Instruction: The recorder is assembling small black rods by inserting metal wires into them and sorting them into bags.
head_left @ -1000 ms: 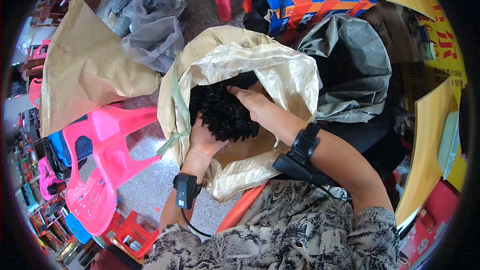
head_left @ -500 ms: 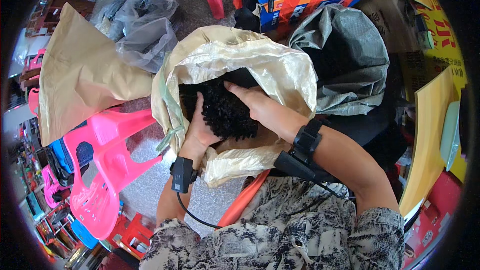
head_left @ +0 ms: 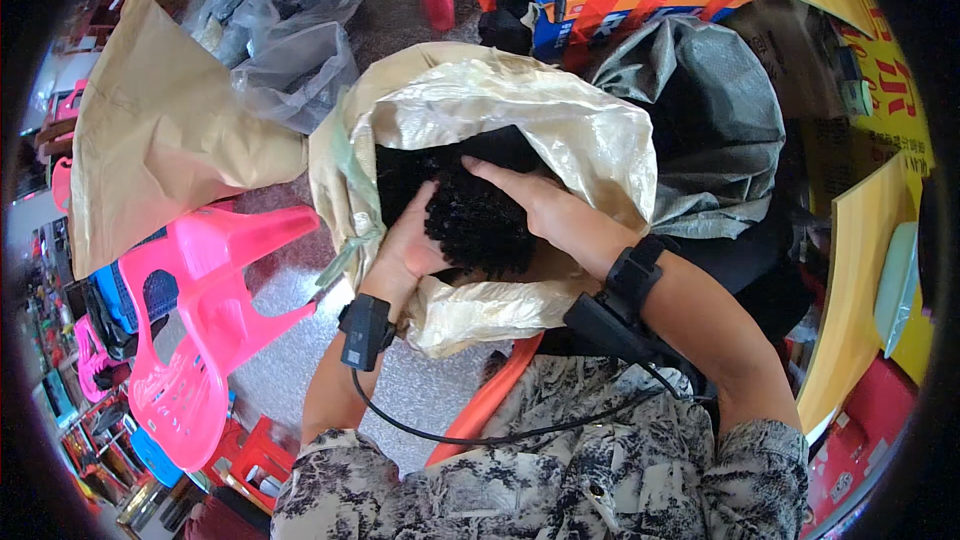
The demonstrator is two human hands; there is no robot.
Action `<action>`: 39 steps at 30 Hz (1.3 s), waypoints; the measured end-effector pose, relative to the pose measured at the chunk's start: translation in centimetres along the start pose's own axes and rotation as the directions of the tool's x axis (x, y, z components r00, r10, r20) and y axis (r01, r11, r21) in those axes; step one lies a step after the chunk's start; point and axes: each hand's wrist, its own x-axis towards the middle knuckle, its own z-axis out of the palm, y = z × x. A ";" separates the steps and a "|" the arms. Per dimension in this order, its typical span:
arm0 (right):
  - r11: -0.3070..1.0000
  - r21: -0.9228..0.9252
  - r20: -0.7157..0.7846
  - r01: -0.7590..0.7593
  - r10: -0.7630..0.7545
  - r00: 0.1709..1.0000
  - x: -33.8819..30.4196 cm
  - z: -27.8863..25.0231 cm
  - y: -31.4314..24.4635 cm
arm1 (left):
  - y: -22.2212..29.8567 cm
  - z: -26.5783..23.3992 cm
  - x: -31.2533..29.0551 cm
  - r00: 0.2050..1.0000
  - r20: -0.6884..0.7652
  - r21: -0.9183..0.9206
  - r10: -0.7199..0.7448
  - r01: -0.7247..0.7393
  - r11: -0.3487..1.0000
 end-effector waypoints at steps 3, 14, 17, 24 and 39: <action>0.942 0.238 -0.011 -0.238 0.247 0.969 0.3 -1.4 1.1 | -1.4 1.1 -0.1 1.000 0.018 0.026 0.009 -0.010 1.000; 0.619 -0.497 0.435 0.608 -0.428 0.792 -1.4 -4.6 3.8 | -2.8 3.1 -2.2 0.944 -0.315 0.080 0.099 -0.078 0.994; 0.386 -0.588 0.555 0.710 -0.446 0.702 -0.8 -4.7 3.7 | -2.3 3.3 -2.2 0.923 -0.365 0.151 0.123 -0.072 0.986; 0.933 -0.353 0.099 0.074 -0.042 0.994 -0.6 -3.4 4.6 | -2.5 3.5 -1.4 0.846 -0.501 0.400 0.183 0.039 0.916; 0.960 0.209 -0.049 -0.185 0.199 0.979 -1.9 -0.8 0.8 | -1.9 -1.1 0.5 0.995 0.057 0.130 -0.086 0.078 0.988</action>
